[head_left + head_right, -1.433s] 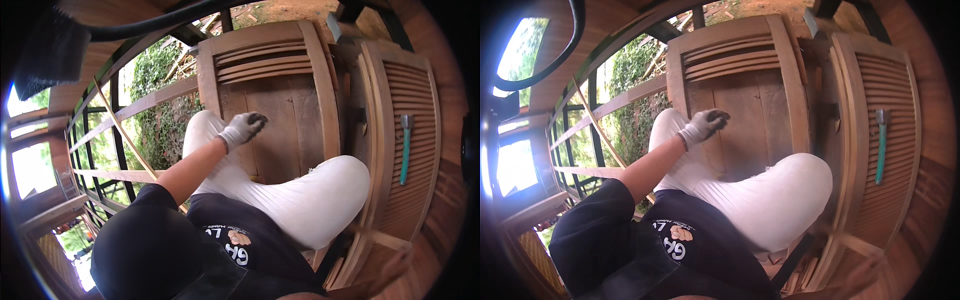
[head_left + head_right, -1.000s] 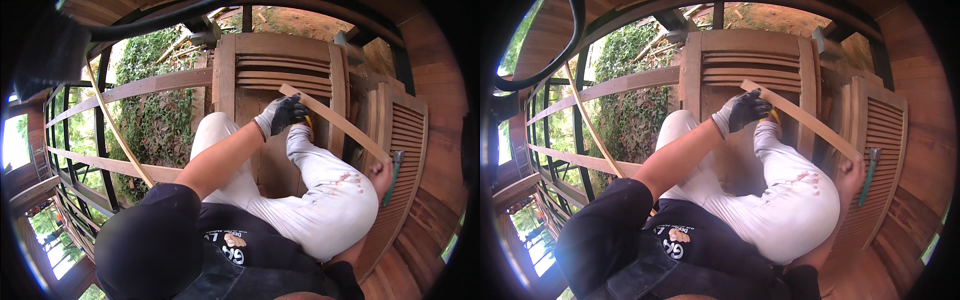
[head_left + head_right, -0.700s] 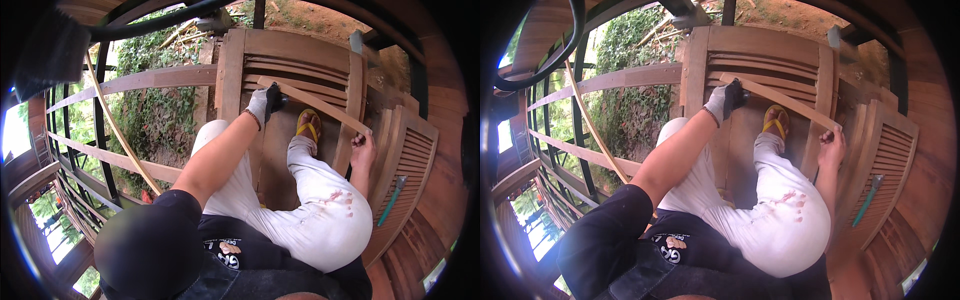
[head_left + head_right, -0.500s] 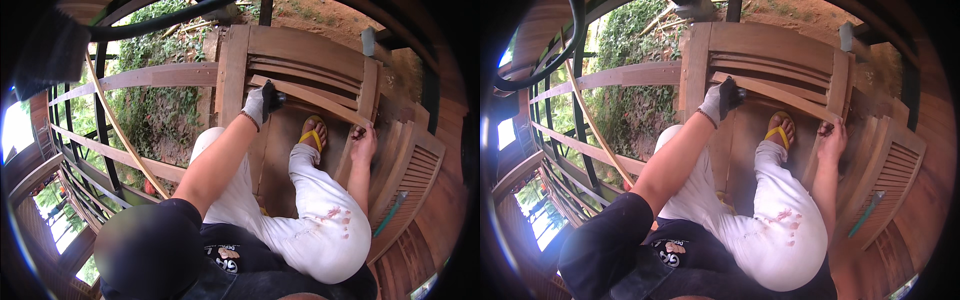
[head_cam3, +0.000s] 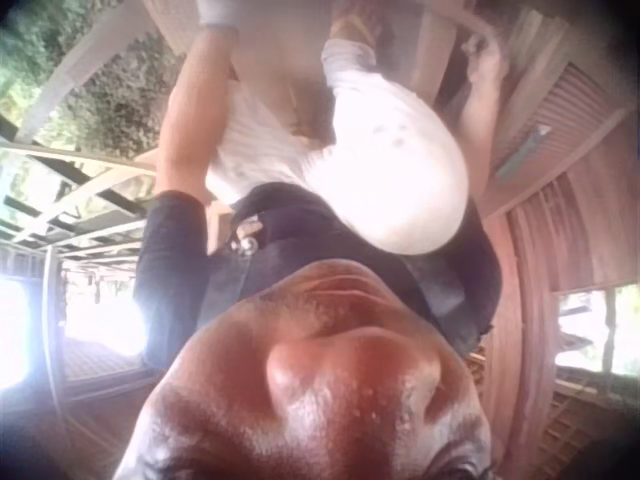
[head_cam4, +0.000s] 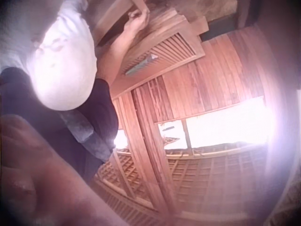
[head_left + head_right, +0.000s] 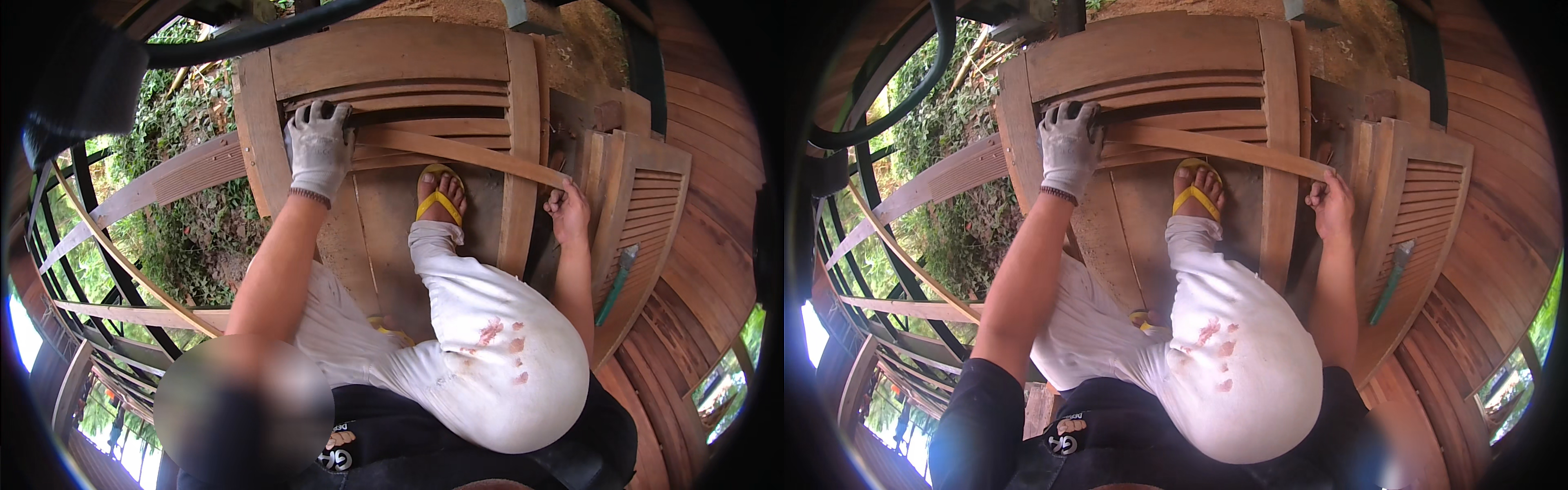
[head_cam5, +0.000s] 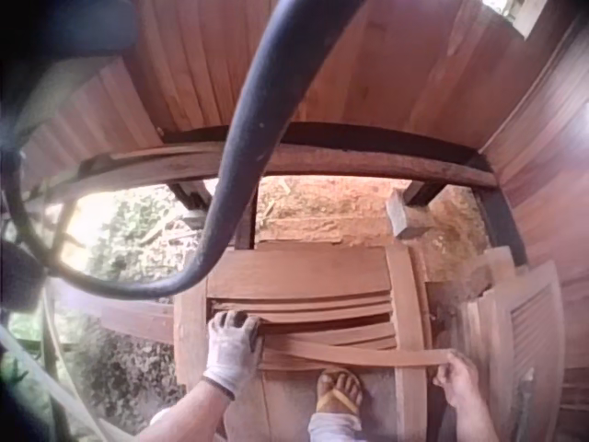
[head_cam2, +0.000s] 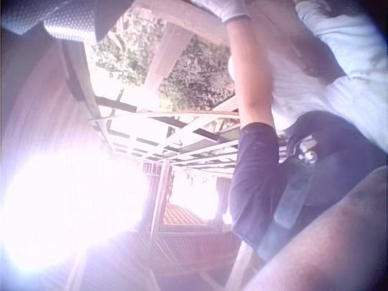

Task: The person assembles a wooden slatted panel by positioning slats into a frame and securing them with a hammer. The person repeatedly aligns the slats and taps them into place.

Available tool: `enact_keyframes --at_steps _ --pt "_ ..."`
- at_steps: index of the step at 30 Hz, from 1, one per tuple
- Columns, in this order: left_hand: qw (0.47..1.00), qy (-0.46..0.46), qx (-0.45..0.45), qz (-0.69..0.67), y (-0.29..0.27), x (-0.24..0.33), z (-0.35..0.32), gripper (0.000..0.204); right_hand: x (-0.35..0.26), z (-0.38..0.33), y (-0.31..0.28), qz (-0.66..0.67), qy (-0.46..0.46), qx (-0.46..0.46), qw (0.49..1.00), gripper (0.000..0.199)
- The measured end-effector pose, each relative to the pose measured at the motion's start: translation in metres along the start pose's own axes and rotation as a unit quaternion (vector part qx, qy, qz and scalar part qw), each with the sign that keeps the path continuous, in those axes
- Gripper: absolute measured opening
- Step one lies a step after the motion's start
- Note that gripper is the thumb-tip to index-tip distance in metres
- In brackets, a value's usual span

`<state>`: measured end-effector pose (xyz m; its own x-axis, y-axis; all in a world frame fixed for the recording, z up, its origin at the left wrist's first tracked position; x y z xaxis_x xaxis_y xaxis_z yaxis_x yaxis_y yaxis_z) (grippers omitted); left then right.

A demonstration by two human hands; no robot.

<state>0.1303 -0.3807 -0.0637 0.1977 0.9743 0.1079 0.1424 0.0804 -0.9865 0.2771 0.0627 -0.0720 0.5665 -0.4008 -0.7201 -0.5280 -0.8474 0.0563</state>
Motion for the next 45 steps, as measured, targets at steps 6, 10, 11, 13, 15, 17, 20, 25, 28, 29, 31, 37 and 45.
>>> enact_keyframes --at_steps 6,10,11,13,15,17,20,25,28,29,31,37,45 --pt "0.985 0.13 -0.086 0.074 0.019 -0.006 0.034 0.037 0.029 0.003 -0.02 -0.038 0.022 -0.002 0.999 0.022" --pt "0.985 0.154 -0.059 0.051 0.023 -0.005 0.034 0.038 0.039 0.002 -0.035 -0.106 0.066 0.036 0.992 0.025" --pt "0.986 0.151 -0.062 0.047 0.026 -0.007 0.032 0.039 0.039 0.0 -0.039 -0.147 0.084 0.043 0.985 0.025" --pt "0.988 0.144 -0.043 0.045 0.03 -0.012 0.029 0.038 0.04 0.0 -0.043 -0.186 0.092 0.042 0.977 0.024" --pt "0.991 0.129 -0.029 0.035 0.029 -0.011 0.028 0.036 0.031 0.001 -0.049 -0.293 0.049 0.066 0.953 0.025" --pt "0.995 0.095 0.01 0.035 0.029 -0.004 0.026 0.033 0.019 -0.001 -0.046 -0.453 -0.047 0.111 0.883 0.027" --pt "0.997 0.06 0.056 0.015 0.03 -0.004 0.021 0.032 -0.014 -0.01 -0.002 -0.674 -0.424 0.194 0.573 0.032" --pt "0.996 0.058 0.035 -0.058 0.027 -0.006 0.022 0.032 0.001 0.005 0.145 -0.279 -0.102 -0.104 0.949 0.018" --pt "0.993 0.027 0.031 -0.111 0.01 0.003 0.012 0.032 0.016 0.013 0.237 -0.013 0.06 -0.21 0.976 0.016" --pt "0.99 0.003 0.033 -0.14 0.001 0.008 0.005 0.032 0.023 0.028 0.245 0.028 0.102 -0.203 0.974 0.021" --pt "0.932 -0.168 -0.032 -0.318 0.006 0.006 -0.01 0.03 0.039 0.049 0.246 0.081 0.128 -0.159 0.976 0.024" --pt "0.347 -0.447 -0.061 -0.822 0.03 -0.006 -0.008 0.021 0.046 0.075 0.229 0.102 0.125 -0.056 0.985 0.028" --pt "0.359 -0.487 0.012 -0.796 0.055 -0.021 0.005 0.018 0.045 0.078 0.229 0.046 0.09 -0.015 0.995 0.017"
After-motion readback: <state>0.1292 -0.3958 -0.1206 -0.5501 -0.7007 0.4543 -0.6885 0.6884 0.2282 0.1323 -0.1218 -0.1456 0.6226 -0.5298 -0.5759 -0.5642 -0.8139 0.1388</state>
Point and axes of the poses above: each hand's wrist, its own z-axis towards the middle knuckle, its own y-axis out of the palm, x = y × z, the point moved 4 cm from there along z, towards the middle knuckle, and after that the axes turned 4 degrees about -x, right-handed, at the moved point
